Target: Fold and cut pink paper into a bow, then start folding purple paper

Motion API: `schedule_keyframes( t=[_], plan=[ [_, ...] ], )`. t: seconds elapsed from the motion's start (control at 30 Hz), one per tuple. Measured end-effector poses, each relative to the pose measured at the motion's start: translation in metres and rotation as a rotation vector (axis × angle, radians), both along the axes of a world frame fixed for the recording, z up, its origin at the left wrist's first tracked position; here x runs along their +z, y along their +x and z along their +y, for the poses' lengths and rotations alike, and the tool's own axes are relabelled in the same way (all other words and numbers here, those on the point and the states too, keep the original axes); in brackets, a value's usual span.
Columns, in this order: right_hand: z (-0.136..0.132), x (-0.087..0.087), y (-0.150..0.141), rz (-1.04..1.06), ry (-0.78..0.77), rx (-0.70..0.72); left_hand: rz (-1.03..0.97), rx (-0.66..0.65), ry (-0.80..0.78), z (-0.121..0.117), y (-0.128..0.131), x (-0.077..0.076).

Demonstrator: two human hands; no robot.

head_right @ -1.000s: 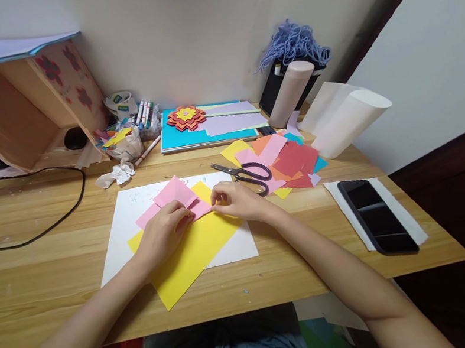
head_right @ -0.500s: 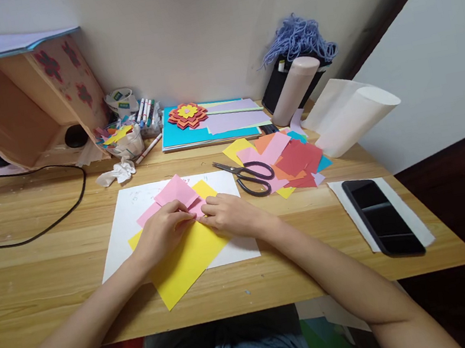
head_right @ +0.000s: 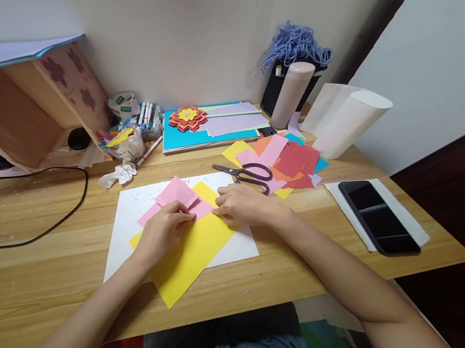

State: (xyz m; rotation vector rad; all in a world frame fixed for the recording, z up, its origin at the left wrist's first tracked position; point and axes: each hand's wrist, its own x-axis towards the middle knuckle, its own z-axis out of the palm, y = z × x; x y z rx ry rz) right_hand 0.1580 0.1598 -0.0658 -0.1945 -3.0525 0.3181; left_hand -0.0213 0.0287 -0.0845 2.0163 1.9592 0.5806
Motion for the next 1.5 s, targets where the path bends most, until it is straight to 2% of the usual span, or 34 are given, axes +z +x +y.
schedule_keyframes(
  t=[0.1,0.2,0.3,0.37,0.43,0.57,0.67,0.8,0.9,1.0,1.17,1.37,1.5],
  plan=[
    [0.000,0.004,0.002,-0.061,0.080,0.063,0.004,0.005,-0.001,-0.001,0.001,0.000],
    [0.003,0.003,0.004,-0.055,0.096,0.038,0.026,0.018,-0.015,-0.001,0.001,0.000],
    [0.007,-0.006,0.003,0.018,0.089,-0.037,0.030,-0.016,0.018,-0.002,0.001,0.001],
    [0.009,-0.014,-0.002,0.107,0.067,-0.138,0.036,-0.045,0.047,-0.002,-0.001,0.003],
    [0.007,-0.021,-0.010,0.211,0.000,-0.226,0.074,-0.067,0.056,-0.001,-0.002,0.005],
    [-0.006,-0.030,-0.025,0.338,-0.279,-0.346,0.208,-0.132,0.059,0.001,-0.004,0.006],
    [-0.013,-0.035,-0.034,0.384,-0.440,-0.373,0.275,-0.160,0.071,0.001,-0.002,0.004],
    [-0.013,-0.041,-0.041,0.450,-0.579,-0.445,0.306,-0.198,0.082,0.000,-0.001,0.001],
    [-0.010,-0.044,-0.045,0.485,-0.617,-0.506,0.322,-0.227,0.081,0.000,-0.001,0.001],
    [-0.007,-0.046,-0.046,0.521,-0.669,-0.498,0.349,-0.252,0.088,0.000,-0.001,0.002],
    [-0.005,-0.047,-0.048,0.585,-0.957,-0.395,0.392,-0.306,0.081,0.000,-0.001,0.006],
    [-0.004,-0.047,-0.047,0.623,-1.003,-0.390,0.371,-0.335,0.074,0.000,0.000,0.006],
    [-0.002,-0.046,-0.044,0.614,-1.144,-0.365,0.368,-0.373,0.114,0.002,-0.003,0.003]
  ],
)
